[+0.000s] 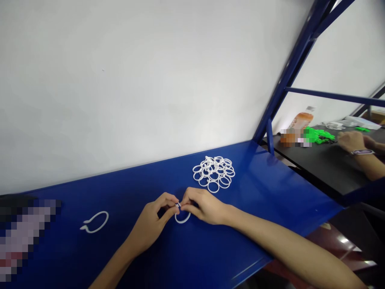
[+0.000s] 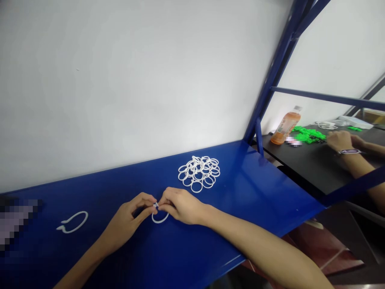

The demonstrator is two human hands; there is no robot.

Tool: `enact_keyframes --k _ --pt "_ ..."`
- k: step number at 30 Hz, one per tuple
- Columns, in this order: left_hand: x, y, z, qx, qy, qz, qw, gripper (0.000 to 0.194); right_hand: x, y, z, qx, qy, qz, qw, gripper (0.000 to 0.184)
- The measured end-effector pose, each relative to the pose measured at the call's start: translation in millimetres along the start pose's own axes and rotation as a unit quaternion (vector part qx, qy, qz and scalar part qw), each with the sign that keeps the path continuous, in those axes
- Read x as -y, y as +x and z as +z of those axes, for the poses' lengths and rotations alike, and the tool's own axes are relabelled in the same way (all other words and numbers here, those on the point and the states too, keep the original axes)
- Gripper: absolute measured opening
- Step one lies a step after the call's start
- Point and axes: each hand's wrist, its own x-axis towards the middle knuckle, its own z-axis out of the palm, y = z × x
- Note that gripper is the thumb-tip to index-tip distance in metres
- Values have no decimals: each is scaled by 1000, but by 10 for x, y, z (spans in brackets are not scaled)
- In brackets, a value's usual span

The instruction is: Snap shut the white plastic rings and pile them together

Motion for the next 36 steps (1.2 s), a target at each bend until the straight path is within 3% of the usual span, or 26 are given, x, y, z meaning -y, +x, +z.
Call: enact_keyframes --k 4,11,20,25,29,32,36 --pt "-17 8 9 -10 14 14 1000 11 21 -16 53 9 0 -35 999 11" --pt "-67 -61 50 -29 19 70 997 19 49 -75 104 -21 -22 -78 996 14" --pt "-44 -48 20 -44 80 157 983 23 63 -34 92 -18 17 -50 998 12" --pt "22 -35 -21 -88 168 278 942 23 72 27 -63 -27 48 34 998 16" --pt "71 -37 -45 -107 265 326 901 17 44 26 -180 18 29 17 999 9" --pt "142 -35 -156 -144 377 252 880 25 -35 2 -371 -9 -70 -4 998 7" --pt "268 -72 -471 -183 535 -15 824 59 -267 -81 -804 -114 -257 85 956 8"
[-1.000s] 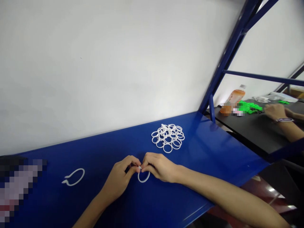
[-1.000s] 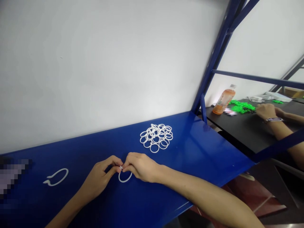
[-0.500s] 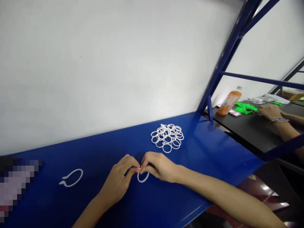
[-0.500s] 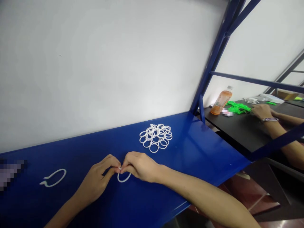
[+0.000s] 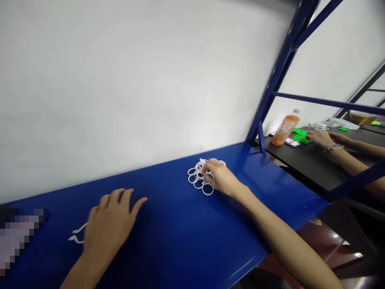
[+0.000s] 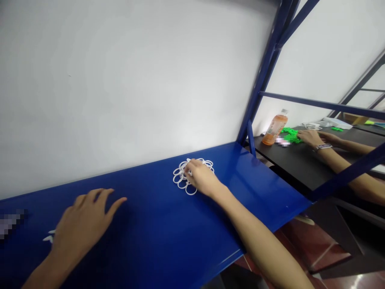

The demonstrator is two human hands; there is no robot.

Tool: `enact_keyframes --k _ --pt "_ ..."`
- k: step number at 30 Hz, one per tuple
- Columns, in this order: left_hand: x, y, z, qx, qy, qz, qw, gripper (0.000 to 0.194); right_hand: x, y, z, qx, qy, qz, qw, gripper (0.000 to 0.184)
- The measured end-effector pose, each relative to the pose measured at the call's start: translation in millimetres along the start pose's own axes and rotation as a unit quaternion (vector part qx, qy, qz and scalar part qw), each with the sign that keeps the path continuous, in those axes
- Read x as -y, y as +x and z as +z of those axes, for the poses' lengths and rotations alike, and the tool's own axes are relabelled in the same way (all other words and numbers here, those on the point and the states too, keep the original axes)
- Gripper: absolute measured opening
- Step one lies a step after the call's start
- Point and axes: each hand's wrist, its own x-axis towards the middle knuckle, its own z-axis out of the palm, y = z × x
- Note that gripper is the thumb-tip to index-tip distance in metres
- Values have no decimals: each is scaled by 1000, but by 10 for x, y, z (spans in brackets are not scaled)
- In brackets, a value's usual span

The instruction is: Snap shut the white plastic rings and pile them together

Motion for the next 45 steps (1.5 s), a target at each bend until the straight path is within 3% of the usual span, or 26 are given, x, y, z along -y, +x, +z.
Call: enact_keyframes --k 3,6,9,13,16,18,22,27,30,37,42,45 --pt "272 5 -3 87 54 -113 988 70 -343 10 -116 3 -61 92 994 3" --pt "413 -4 55 153 8 -158 975 74 -538 -1 -116 26 -72 114 991 1" --pt "358 -7 153 157 -15 -121 980 70 -561 -10 -86 45 -70 104 991 4" --pt "108 -1 242 124 -95 23 987 54 -482 -3 -105 38 -84 122 988 7" --pt "-44 -15 227 103 -209 128 964 43 -433 9 -130 18 -100 135 986 10" --pt "-84 -27 187 82 -261 150 950 40 -412 15 -132 16 -107 136 985 12" --pt "-34 -19 128 55 -270 103 956 43 -394 9 -111 47 -133 118 983 16" --pt "74 29 202 152 -189 23 970 54 -442 -7 -85 84 -158 126 976 17" --pt "100 37 246 178 -199 23 963 53 -510 -9 -87 85 -152 128 976 19" --pt "79 39 190 171 -272 2 947 46 -654 -25 -122 93 -146 135 976 24" --pt "71 57 158 164 -340 6 926 34 -634 -31 -130 86 -147 139 976 29" --pt "71 58 158 146 -353 22 924 37 -570 -27 -151 71 -156 136 976 31"
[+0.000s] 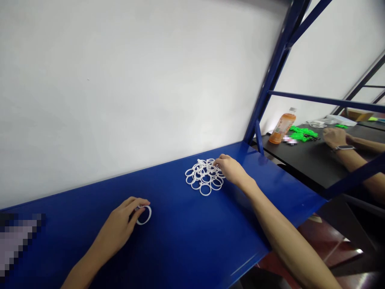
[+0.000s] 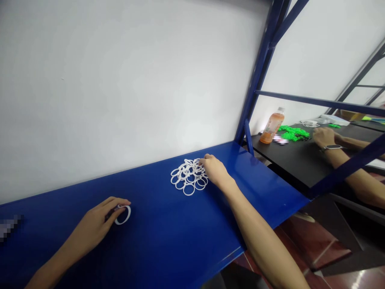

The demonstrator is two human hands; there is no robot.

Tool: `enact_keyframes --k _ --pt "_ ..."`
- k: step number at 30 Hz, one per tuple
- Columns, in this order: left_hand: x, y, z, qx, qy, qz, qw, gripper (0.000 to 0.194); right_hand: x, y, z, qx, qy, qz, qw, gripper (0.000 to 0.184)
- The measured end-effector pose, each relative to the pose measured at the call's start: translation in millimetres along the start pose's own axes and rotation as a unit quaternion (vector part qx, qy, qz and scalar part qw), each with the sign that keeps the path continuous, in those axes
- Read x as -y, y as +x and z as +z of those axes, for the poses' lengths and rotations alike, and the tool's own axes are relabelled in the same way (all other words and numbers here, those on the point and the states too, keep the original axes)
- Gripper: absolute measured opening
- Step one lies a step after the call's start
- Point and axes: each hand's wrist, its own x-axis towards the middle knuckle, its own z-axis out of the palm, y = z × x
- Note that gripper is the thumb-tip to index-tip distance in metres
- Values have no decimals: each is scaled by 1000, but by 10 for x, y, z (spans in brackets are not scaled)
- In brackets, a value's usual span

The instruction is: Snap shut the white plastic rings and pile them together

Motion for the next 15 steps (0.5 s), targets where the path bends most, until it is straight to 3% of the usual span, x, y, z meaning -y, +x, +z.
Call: enact_keyframes --k 10,13,15 --pt "-85 -25 29 -3 22 -10 1000 42 129 -27 -68 -29 -24 16 999 28" --pt "-138 -36 58 -16 27 12 999 41 319 -65 -96 -64 5 -23 998 25" --pt "-185 -50 96 -32 31 23 999 40 525 -131 -96 -76 60 -85 992 24"
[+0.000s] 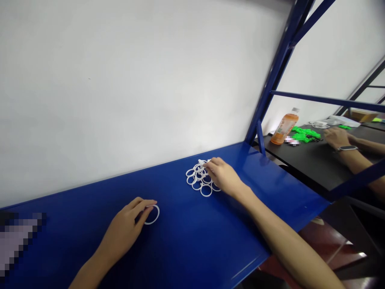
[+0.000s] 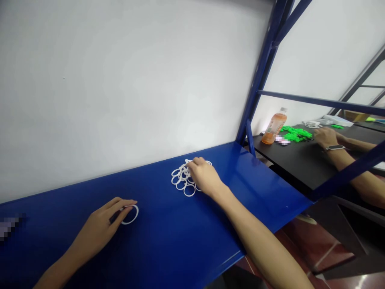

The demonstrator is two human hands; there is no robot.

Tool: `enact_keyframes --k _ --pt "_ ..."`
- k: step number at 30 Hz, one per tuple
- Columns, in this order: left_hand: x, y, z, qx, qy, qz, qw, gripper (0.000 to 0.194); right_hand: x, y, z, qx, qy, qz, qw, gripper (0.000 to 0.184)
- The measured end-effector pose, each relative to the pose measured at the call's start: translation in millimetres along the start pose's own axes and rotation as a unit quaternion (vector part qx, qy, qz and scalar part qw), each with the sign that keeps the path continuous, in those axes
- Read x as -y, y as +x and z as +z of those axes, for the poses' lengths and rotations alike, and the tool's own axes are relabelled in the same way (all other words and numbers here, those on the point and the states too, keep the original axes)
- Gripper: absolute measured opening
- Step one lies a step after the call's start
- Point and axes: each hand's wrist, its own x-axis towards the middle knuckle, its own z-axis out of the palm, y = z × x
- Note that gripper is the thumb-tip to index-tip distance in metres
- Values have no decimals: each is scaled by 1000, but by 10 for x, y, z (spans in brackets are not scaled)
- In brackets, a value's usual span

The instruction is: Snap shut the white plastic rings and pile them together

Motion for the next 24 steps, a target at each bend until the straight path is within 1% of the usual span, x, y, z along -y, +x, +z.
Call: enact_keyframes --k 2,4,6,8,10,11,13,15,18,21,24 --pt "-54 -18 51 -25 2 11 1000 39 250 -64 51 9 90 -76 993 23" --pt "-110 -36 111 -61 2 39 997 39 492 -146 133 51 173 -136 974 28" --pt "-171 -51 160 -96 7 93 991 36 687 -220 233 98 233 -157 955 37" --pt "-234 -62 185 -116 11 161 980 32 806 -262 327 122 272 -152 942 29" --pt "-291 -72 184 -118 10 209 971 30 850 -270 399 128 309 -133 933 16" --pt "-313 -77 176 -113 7 219 969 29 850 -264 424 128 329 -119 928 13" --pt "-343 -86 155 -100 -2 214 972 29 827 -248 454 125 368 -89 917 12" --pt "-357 -90 132 -84 -16 194 977 30 799 -234 462 124 387 -72 911 13" --pt "-365 -85 109 -60 -46 181 981 30 780 -229 451 134 381 -79 911 11" --pt "-370 -73 100 -61 -67 194 977 28 784 -233 442 151 365 -96 914 11" --pt "-362 -67 102 -59 -62 213 973 29 780 -231 453 158 349 -115 917 11"
